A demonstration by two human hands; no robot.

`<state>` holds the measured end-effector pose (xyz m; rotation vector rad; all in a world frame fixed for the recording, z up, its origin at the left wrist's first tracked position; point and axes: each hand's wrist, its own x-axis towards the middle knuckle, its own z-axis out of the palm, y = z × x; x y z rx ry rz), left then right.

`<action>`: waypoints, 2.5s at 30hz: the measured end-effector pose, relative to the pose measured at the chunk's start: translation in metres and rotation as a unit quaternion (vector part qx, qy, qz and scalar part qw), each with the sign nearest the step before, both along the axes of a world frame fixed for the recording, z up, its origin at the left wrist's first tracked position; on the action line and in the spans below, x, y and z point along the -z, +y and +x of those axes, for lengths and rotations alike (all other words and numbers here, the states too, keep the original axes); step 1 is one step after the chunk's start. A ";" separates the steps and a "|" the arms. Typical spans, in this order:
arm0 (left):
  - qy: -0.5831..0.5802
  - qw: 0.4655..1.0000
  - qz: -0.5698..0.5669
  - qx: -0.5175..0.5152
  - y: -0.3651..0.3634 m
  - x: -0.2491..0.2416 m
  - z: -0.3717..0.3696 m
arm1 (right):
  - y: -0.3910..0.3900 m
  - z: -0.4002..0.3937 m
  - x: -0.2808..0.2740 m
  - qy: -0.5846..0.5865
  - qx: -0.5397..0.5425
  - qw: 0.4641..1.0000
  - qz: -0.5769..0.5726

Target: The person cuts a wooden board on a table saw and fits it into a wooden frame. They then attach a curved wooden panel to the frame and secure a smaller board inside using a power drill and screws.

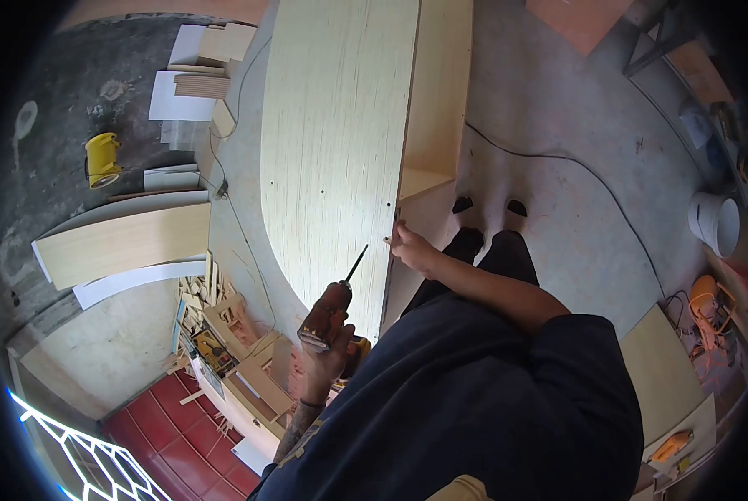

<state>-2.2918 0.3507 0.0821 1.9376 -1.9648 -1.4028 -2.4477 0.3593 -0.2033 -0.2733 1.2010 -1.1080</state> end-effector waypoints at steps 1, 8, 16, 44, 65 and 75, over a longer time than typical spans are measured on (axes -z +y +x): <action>0.003 1.000 -0.004 -0.001 0.007 -0.001 0.005 | 0.003 -0.016 -0.014 0.003 -0.001 1.000 -0.004; 0.081 0.995 -0.053 -0.029 0.051 0.001 -0.017 | 0.052 -0.075 -0.036 -0.148 -0.064 0.987 0.008; 0.051 0.993 0.040 0.097 0.071 0.011 -0.038 | 0.236 -0.102 0.023 0.141 0.055 0.987 0.061; 0.224 0.327 0.145 0.907 0.582 0.023 -0.216 | 0.696 0.041 -0.182 0.098 0.818 0.564 -0.065; 0.137 0.060 0.059 0.987 0.976 0.096 -0.359 | 0.776 0.333 -0.042 -0.127 0.765 0.101 0.623; 0.148 0.011 0.082 0.985 1.133 0.071 -0.378 | 0.708 0.218 -0.066 -0.334 0.825 0.062 0.451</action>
